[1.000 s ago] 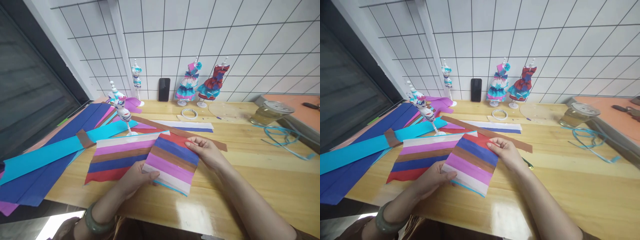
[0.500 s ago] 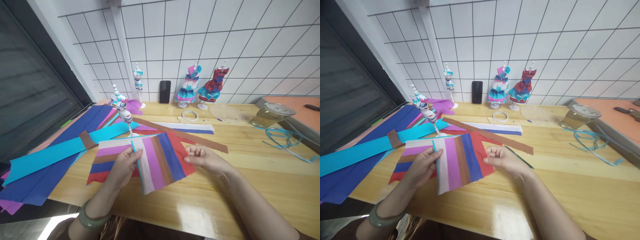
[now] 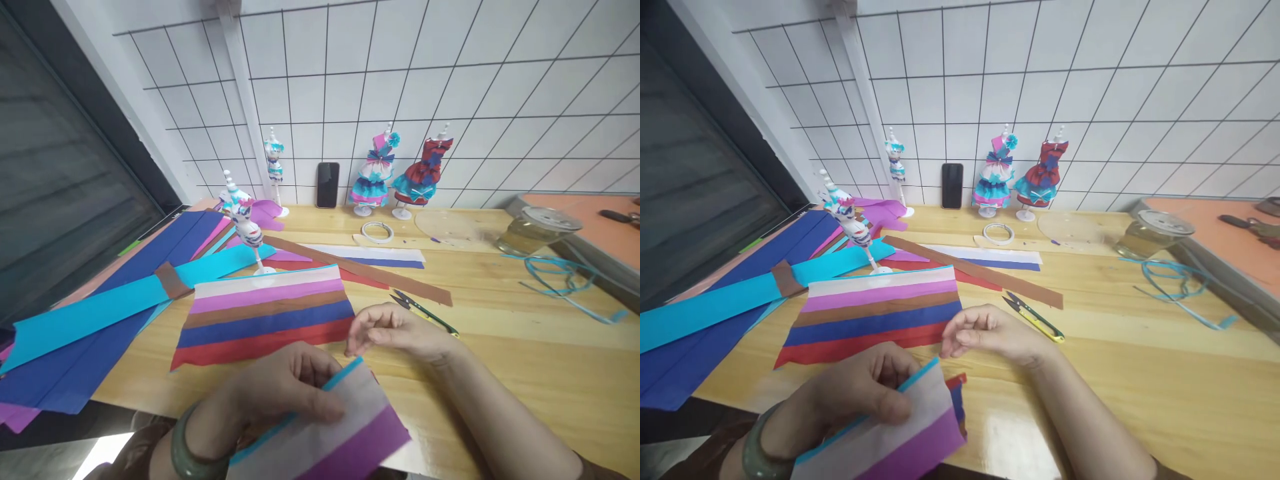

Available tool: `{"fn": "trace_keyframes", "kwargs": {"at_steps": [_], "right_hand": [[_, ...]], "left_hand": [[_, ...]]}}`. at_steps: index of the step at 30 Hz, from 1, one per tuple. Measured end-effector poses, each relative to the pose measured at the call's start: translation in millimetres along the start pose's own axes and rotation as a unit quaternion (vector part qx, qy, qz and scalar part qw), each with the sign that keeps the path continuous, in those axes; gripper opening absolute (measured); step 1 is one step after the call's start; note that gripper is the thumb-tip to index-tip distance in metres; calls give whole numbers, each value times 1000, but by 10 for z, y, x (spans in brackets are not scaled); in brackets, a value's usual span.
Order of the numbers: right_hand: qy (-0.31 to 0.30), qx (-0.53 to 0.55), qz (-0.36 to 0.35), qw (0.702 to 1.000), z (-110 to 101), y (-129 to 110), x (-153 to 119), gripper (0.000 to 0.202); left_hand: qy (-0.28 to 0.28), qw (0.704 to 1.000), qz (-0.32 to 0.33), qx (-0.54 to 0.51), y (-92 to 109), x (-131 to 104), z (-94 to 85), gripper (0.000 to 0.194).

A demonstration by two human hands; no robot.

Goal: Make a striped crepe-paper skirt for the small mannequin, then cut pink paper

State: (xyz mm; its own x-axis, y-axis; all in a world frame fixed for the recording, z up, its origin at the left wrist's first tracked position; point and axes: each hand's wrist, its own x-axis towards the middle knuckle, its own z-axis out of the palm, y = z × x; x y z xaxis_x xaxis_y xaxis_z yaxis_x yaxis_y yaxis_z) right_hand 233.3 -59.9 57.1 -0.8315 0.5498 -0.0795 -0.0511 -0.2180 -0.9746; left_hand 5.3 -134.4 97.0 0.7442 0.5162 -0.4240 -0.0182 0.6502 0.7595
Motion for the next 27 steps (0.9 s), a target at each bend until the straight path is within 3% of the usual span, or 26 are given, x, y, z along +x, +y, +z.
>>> {"fn": "trace_keyframes", "kwargs": {"at_steps": [4, 10, 13, 19, 27], "right_hand": [[-55, -8, 43, 998, -10, 29, -64, 47], [21, -93, 120, 988, 0, 82, 5, 41], [43, -130, 137, 981, 11, 93, 60, 38], [57, -150, 145, 976, 33, 134, 96, 41], [109, -192, 189, 957, -44, 138, 58, 37]], "left_hand": [[10, 1000, -9, -9, -42, 81, 39, 32], [133, 980, 40, 141, -181, 398, -327, 35], [136, 968, 63, 200, -220, 488, -425, 33], [149, 935, 60, 316, -177, 499, -409, 24], [150, 941, 32, 303, -231, 443, -474, 29]]}}
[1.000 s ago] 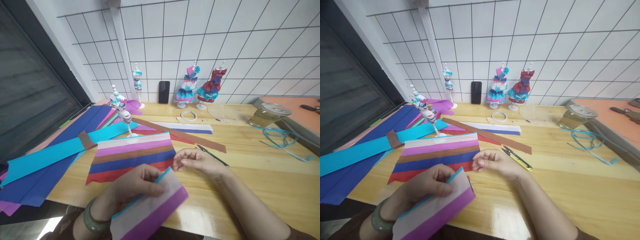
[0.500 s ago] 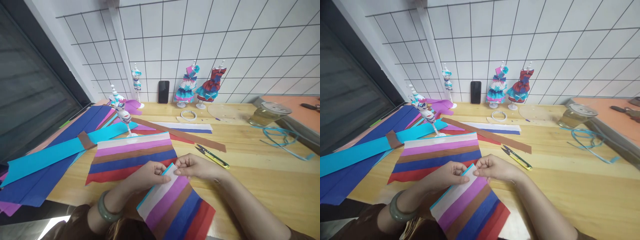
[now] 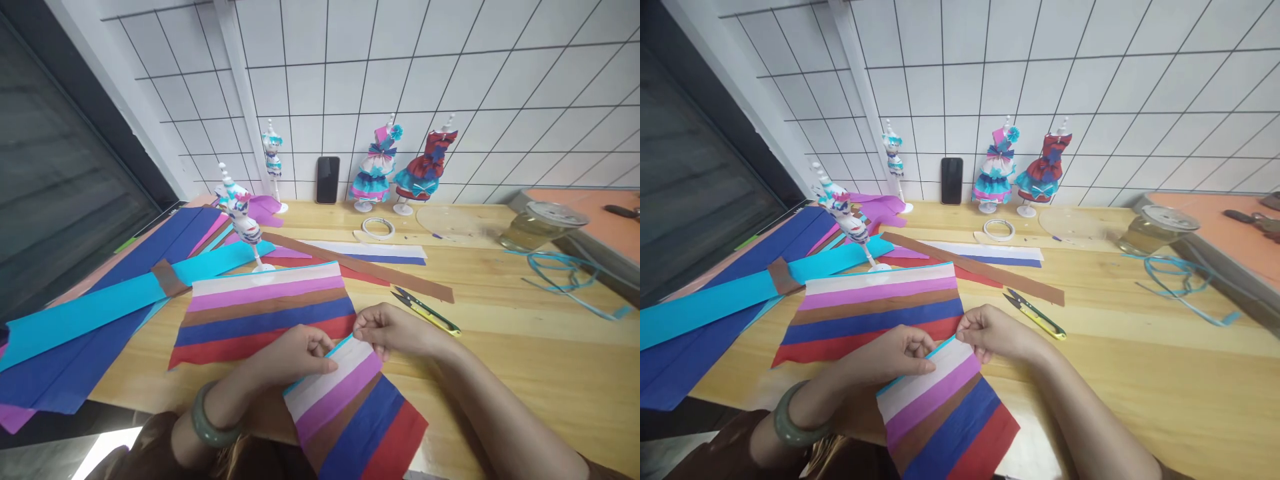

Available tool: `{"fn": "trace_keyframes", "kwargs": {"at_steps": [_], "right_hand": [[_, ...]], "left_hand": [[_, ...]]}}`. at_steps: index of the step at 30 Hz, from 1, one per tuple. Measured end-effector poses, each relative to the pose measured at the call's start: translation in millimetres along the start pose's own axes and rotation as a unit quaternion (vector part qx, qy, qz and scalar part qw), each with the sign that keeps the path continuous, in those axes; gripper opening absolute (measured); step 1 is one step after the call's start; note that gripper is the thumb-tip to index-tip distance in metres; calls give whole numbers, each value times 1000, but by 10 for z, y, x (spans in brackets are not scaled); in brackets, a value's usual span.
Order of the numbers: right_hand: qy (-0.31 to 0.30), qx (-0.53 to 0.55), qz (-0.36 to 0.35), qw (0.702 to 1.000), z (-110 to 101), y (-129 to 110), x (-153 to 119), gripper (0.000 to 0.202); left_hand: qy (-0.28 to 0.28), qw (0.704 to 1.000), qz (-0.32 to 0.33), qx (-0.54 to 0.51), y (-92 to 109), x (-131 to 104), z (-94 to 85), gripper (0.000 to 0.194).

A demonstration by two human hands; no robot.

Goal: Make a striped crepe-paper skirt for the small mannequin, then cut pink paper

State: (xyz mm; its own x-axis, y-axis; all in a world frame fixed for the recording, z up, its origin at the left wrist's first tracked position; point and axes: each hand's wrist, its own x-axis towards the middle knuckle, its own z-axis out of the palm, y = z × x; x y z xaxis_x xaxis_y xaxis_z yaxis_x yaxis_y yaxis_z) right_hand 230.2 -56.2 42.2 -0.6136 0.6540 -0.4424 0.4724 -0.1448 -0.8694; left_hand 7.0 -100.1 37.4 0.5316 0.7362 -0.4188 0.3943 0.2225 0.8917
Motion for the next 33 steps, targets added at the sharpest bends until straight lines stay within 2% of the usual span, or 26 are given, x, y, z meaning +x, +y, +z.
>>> {"fn": "trace_keyframes", "kwargs": {"at_steps": [5, 9, 13, 22, 33], "right_hand": [[10, -15, 22, 1000, -68, 61, 4, 34], [8, -24, 42, 999, -38, 47, -5, 31], [20, -24, 54, 998, -3, 23, -9, 28], [16, -44, 72, 996, -13, -21, -41, 25], [-18, -104, 74, 992, -68, 66, -70, 29]], "left_hand": [[47, 999, -19, -13, -132, -145, -112, 33], [111, 992, -35, -44, -218, -249, -179, 34], [150, 986, -45, -60, -232, -297, -185, 34], [191, 980, -49, -12, -205, -291, -157, 26], [196, 979, -44, -19, -230, -306, -116, 26]]}}
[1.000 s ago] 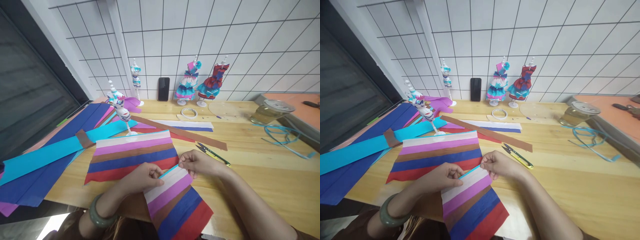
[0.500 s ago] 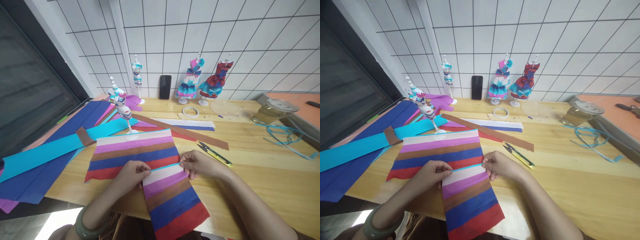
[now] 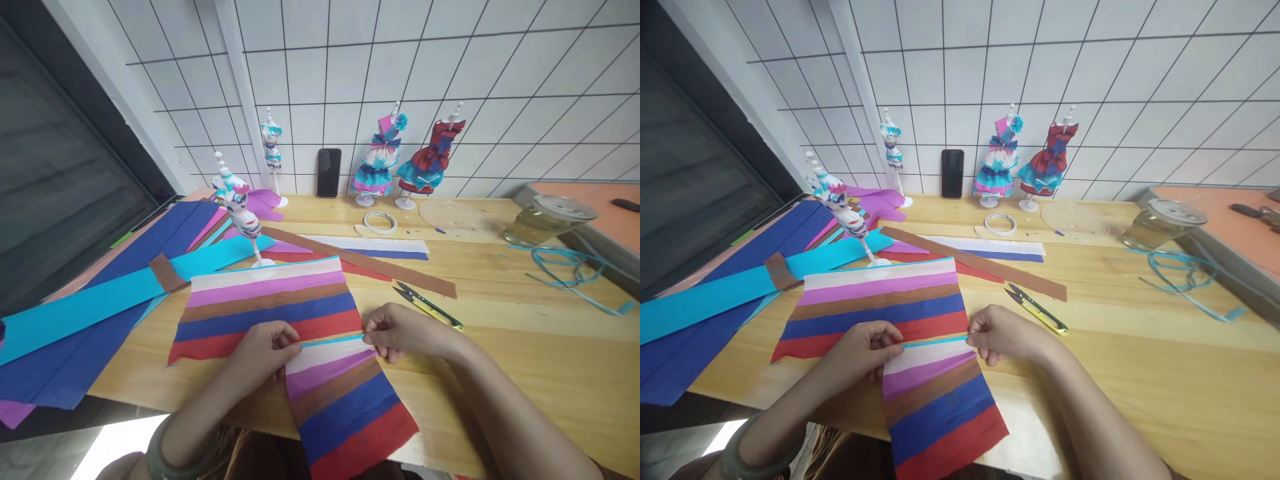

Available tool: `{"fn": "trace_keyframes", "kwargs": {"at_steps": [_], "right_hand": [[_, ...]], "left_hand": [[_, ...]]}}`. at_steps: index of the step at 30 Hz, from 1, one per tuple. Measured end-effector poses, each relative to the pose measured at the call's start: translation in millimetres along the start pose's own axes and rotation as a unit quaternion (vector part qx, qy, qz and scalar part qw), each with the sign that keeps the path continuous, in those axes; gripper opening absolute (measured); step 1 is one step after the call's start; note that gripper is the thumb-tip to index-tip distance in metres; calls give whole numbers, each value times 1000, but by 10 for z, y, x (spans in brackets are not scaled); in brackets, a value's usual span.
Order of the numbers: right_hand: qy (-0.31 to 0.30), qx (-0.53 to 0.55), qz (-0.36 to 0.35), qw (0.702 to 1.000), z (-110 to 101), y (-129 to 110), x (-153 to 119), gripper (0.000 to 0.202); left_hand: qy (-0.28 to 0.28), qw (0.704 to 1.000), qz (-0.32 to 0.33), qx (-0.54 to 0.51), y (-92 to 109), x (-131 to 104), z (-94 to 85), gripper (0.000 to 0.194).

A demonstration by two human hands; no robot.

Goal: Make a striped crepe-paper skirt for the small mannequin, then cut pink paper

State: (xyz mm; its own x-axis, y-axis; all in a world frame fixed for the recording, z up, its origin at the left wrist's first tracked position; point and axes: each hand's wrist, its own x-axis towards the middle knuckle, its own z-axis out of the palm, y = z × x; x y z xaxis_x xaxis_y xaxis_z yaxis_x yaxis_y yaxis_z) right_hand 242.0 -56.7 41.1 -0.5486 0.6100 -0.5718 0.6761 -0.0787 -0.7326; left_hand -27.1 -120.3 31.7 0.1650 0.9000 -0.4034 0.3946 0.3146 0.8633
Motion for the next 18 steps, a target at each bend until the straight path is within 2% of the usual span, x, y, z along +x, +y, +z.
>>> {"fn": "trace_keyframes", "kwargs": {"at_steps": [6, 18], "right_hand": [[31, 22, -15, 999, 14, -34, 5, 27], [38, 16, -1, 999, 33, -62, 5, 22]], "left_hand": [[18, 999, 4, 39, -15, -30, 1, 23], [27, 998, 11, 58, -2, 7, 1, 24]]}}
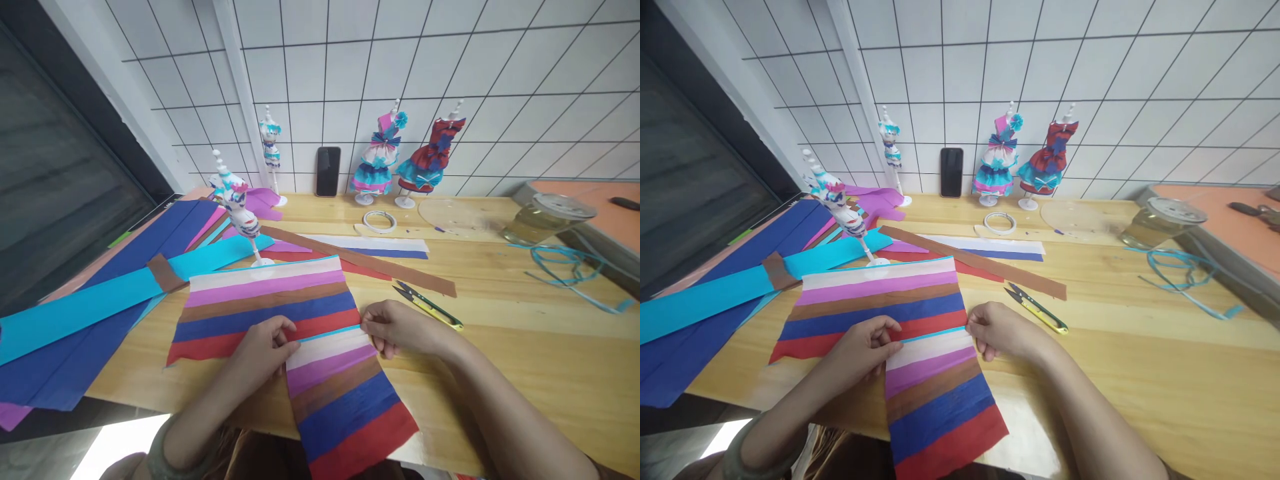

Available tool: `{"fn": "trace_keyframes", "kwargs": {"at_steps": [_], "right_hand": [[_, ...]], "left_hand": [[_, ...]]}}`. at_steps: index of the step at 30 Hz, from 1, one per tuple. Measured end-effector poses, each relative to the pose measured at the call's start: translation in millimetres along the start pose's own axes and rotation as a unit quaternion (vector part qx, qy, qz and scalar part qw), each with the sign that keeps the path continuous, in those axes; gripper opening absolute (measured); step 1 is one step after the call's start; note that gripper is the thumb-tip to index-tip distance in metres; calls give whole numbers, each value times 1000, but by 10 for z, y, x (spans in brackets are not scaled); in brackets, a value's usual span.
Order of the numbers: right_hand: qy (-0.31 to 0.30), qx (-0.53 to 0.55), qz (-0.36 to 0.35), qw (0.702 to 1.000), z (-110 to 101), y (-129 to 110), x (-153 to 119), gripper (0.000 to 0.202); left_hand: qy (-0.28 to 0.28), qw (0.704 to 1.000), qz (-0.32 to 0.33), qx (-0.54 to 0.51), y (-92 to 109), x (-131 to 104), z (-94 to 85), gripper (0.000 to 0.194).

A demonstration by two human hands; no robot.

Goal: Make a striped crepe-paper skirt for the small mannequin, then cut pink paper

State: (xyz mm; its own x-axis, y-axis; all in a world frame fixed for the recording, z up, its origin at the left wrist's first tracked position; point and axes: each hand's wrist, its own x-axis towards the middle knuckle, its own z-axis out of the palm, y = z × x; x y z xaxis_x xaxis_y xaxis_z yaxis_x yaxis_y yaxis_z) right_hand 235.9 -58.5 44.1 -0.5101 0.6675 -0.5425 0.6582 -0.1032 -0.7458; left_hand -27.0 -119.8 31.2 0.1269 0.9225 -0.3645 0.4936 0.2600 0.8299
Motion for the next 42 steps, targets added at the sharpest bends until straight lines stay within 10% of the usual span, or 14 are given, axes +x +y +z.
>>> {"fn": "trace_keyframes", "kwargs": {"at_steps": [42], "right_hand": [[-11, -26, -12, 1000, -20, 31, 7, 15]], "left_hand": [[-10, 1000, -1, 15, -41, 11, 8, 24]]}}
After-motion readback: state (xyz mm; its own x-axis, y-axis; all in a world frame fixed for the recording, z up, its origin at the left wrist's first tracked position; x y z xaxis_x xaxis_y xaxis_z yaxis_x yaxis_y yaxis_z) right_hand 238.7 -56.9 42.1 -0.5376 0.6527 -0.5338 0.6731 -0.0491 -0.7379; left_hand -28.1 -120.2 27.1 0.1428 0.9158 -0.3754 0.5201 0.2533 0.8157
